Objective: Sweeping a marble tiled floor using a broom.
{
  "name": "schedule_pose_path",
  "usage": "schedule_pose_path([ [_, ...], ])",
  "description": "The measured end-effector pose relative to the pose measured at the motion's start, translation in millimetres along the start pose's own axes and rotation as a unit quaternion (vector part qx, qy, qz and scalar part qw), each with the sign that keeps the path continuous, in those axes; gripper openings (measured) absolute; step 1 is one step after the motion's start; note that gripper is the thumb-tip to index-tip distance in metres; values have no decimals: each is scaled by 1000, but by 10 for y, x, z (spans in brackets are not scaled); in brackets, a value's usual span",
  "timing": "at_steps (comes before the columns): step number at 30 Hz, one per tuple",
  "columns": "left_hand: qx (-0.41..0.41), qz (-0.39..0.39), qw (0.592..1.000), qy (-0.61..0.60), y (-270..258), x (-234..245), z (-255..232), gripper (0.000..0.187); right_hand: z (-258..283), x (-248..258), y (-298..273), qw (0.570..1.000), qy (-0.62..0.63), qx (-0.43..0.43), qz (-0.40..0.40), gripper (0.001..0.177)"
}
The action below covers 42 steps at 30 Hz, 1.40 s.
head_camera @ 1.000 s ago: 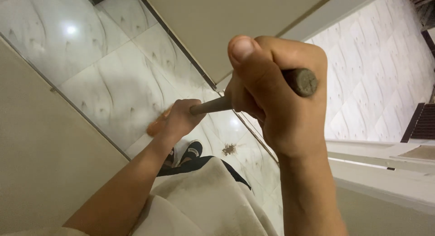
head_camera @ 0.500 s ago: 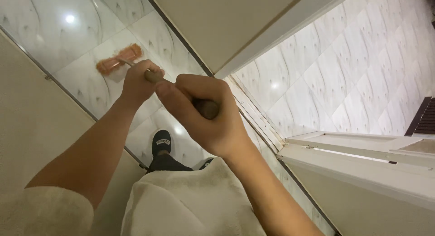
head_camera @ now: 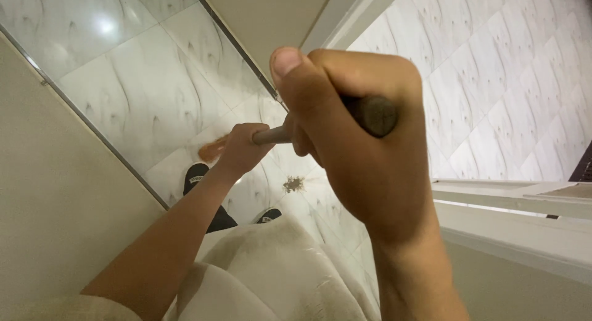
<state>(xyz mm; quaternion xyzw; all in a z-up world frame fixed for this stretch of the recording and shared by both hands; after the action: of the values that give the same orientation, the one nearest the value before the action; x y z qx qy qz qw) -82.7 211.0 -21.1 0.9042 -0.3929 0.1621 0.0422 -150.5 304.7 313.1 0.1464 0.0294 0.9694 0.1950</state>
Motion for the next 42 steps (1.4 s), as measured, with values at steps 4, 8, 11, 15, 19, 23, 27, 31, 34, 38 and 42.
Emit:
schedule_pose_path([
  [4,-18,38,998,38,-139,-160,-153,26,-72,272,-463,999,10,-20,-49,49],
  [8,-59,3,990,125,-329,-110,-140,27,-309,327,-827,992,76,78,-62,48],
  [11,-32,-53,981,185,-451,-78,243,34,-589,274,-929,988,129,69,-49,40],
  [15,-72,-181,979,54,-567,-159,905,19,-923,317,-879,995,69,7,67,38],
  [19,16,-142,989,24,-703,-489,520,23,-706,545,-912,994,-5,-26,108,42],
  [23,116,-74,991,0,-640,-867,-170,21,-365,764,-879,999,15,-1,45,44],
  [27,127,11,992,-16,-525,-908,-466,20,-220,786,-811,999,12,24,-19,44],
  [31,73,22,997,19,-509,-514,-551,20,-139,610,-802,998,26,46,-39,43],
  [34,54,44,997,37,-488,-63,-497,16,-194,368,-766,995,68,60,-51,42],
  [38,-98,-81,979,158,-224,501,303,20,-487,-95,-660,992,111,51,-14,42],
  [42,-114,-137,980,93,-37,885,1224,22,-926,-522,-567,995,57,36,69,43],
])
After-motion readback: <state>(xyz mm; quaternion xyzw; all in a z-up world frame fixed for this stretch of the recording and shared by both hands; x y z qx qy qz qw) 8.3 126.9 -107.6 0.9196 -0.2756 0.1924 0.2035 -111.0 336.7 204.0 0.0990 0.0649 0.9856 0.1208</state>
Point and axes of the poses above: each hand's wrist, its own y-axis towards the middle knuckle, its own x-axis out of the back of the hand, z = x × y, the point moved 1 cm from there along y, towards the middle knuckle, and after that the axes turned 2 degrees about -x, right-handed, at the moved point
